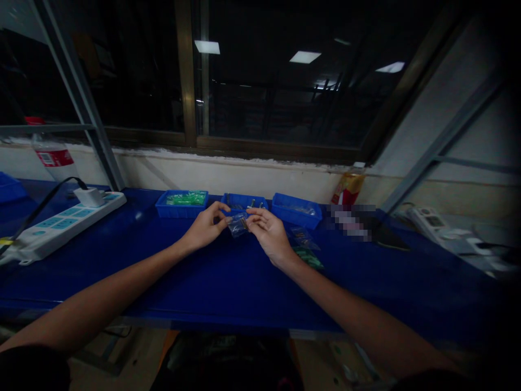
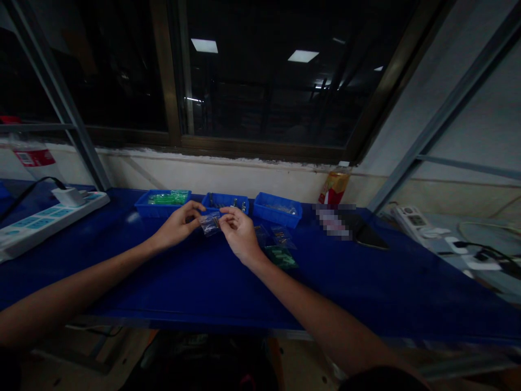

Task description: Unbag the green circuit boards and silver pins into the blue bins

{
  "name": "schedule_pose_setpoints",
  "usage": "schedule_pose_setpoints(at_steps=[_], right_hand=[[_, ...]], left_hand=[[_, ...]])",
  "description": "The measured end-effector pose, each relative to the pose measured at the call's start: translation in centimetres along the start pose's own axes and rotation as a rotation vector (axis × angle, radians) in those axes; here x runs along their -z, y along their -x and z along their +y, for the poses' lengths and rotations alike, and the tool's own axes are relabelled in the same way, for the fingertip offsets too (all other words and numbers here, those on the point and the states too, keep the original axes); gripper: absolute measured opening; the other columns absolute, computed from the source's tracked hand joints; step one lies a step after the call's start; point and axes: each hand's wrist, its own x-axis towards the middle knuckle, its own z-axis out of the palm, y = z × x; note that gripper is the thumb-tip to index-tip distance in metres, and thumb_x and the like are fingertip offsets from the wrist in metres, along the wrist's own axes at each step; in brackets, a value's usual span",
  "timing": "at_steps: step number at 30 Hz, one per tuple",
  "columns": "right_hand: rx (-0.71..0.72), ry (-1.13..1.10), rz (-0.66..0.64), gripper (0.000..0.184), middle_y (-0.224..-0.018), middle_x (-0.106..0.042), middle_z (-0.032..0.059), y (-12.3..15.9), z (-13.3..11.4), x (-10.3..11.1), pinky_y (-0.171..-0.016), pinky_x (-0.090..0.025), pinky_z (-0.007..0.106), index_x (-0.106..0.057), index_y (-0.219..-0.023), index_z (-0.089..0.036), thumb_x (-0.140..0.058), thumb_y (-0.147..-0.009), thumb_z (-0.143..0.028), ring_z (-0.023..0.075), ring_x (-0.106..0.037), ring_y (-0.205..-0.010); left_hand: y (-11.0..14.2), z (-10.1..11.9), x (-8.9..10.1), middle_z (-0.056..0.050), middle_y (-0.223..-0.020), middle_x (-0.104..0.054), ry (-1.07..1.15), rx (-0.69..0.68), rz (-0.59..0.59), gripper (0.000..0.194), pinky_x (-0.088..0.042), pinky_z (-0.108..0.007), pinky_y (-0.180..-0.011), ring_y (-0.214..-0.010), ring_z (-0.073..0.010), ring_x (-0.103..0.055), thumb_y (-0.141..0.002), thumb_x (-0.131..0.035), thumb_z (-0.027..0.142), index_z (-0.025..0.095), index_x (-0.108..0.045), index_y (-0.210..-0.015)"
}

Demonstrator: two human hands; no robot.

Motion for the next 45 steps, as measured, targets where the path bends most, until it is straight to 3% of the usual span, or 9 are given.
schedule_pose_setpoints(at_steps=[7, 15, 21, 26, 29, 31, 38, 43, 45], right_hand=[[0.244, 0.266, 0.033, 0.016, -0.079, -0.060, 0.0039, -0.5, 0.7, 0.6, -0.065, -0.047, 0.027, -0.062, -0.086, -0.017, -0.054, -0.073, -0.023, 0.0141, -0.057, -0.070], [0.672, 0.531, -0.032, 0.018, -0.080, -0.060, 0.0027, 1.0, -1.1, 0.8, -0.074, -0.046, 0.030, -0.061, -0.081, -0.020, -0.048, -0.077, -0.009, 0.0150, -0.056, -0.079], [0.681, 0.582, -0.016, 0.019, -0.087, -0.054, 0.0051, 0.8, -0.8, 0.6, -0.083, -0.041, 0.033, -0.063, -0.075, -0.019, -0.048, -0.074, -0.007, 0.0162, -0.052, -0.089], [0.168, 0.362, -0.055, 0.009, -0.086, -0.055, 0.0047, -0.1, -0.2, 0.5, -0.073, -0.043, 0.031, -0.063, -0.075, -0.017, -0.056, -0.070, -0.020, 0.0169, -0.053, -0.085], [-0.162, 0.065, -0.170, 0.023, -0.075, -0.058, 0.0039, -0.1, -0.4, 0.5, -0.064, -0.042, 0.029, -0.061, -0.075, -0.015, -0.055, -0.073, -0.036, 0.0150, -0.055, -0.073], [-0.223, -0.048, -0.188, 0.029, -0.068, -0.058, 0.0031, 0.0, -0.4, 0.3, -0.060, -0.041, 0.027, -0.060, -0.071, -0.014, -0.052, -0.074, -0.042, 0.0135, -0.055, -0.066], [-0.055, 0.047, -0.036, 0.021, -0.063, -0.057, -0.0007, -1.1, 0.2, 0.8, -0.055, -0.040, 0.025, -0.058, -0.075, -0.016, -0.060, -0.067, -0.036, 0.0110, -0.051, -0.056], [0.321, 0.471, 0.307, 0.018, -0.080, -0.063, 0.0043, -4.0, -1.1, 5.9, -0.069, -0.044, 0.029, -0.061, -0.081, -0.017, -0.055, -0.070, -0.030, 0.0166, -0.058, -0.075], [0.345, 0.704, 0.412, 0.018, -0.085, -0.063, 0.0073, -5.1, -1.3, 8.6, -0.069, -0.045, 0.029, -0.064, -0.079, -0.015, -0.053, -0.069, -0.027, 0.0183, -0.058, -0.079]], left_hand=[[0.2, 0.4, 0.1, 0.000, -0.049, -0.049, 0.343, 0.445, -0.336, 0.063, -0.027, -0.022, -0.047, -0.047, -0.0104, -0.044, -0.077, -0.024, 0.066, 0.013, -0.058, -0.075], [0.0, 0.9, 0.3, -0.004, -0.068, -0.058, 0.612, 0.640, -0.336, 0.053, -0.029, -0.021, -0.051, -0.057, -0.0108, -0.049, -0.071, -0.048, 0.061, 0.012, -0.061, -0.085], [0.2, 1.0, -0.1, 0.000, -0.068, -0.055, 0.680, 0.348, -0.169, 0.018, -0.032, -0.019, -0.053, -0.058, -0.0077, -0.048, -0.069, -0.064, 0.026, 0.013, -0.055, -0.080], [0.3, 0.8, -0.3, -0.001, -0.074, -0.056, 0.217, -0.034, 0.074, 0.012, -0.037, -0.022, -0.059, -0.068, -0.0108, -0.052, -0.074, -0.058, 0.024, 0.015, -0.053, -0.080], [0.7, 0.9, -0.4, -0.002, -0.080, -0.058, -0.112, -0.280, 0.116, 0.005, -0.040, -0.026, -0.068, -0.077, -0.0132, -0.053, -0.077, -0.053, 0.018, 0.016, -0.056, -0.081], [1.1, 1.0, -0.6, -0.002, -0.083, -0.059, -0.278, -0.431, 0.100, 0.008, -0.040, -0.028, -0.074, -0.082, -0.0141, -0.053, -0.078, -0.051, 0.014, 0.017, -0.057, -0.082], [1.6, 0.7, -1.3, -0.005, -0.102, -0.053, -0.522, -0.564, 0.029, 0.014, -0.039, -0.034, -0.085, -0.096, -0.0178, -0.048, -0.078, -0.052, 0.016, 0.019, -0.059, -0.090], [1.6, 0.1, -1.4, -0.007, -0.103, -0.049, -0.550, -0.490, -0.041, 0.015, -0.038, -0.036, -0.088, -0.097, -0.0190, -0.046, -0.079, -0.052, 0.021, 0.018, -0.059, -0.092], [1.6, 0.1, -1.5, -0.007, -0.103, -0.049, -0.555, -0.474, -0.081, 0.015, -0.038, -0.036, -0.089, -0.097, -0.0191, -0.046, -0.080, -0.051, 0.023, 0.019, -0.059, -0.093]])
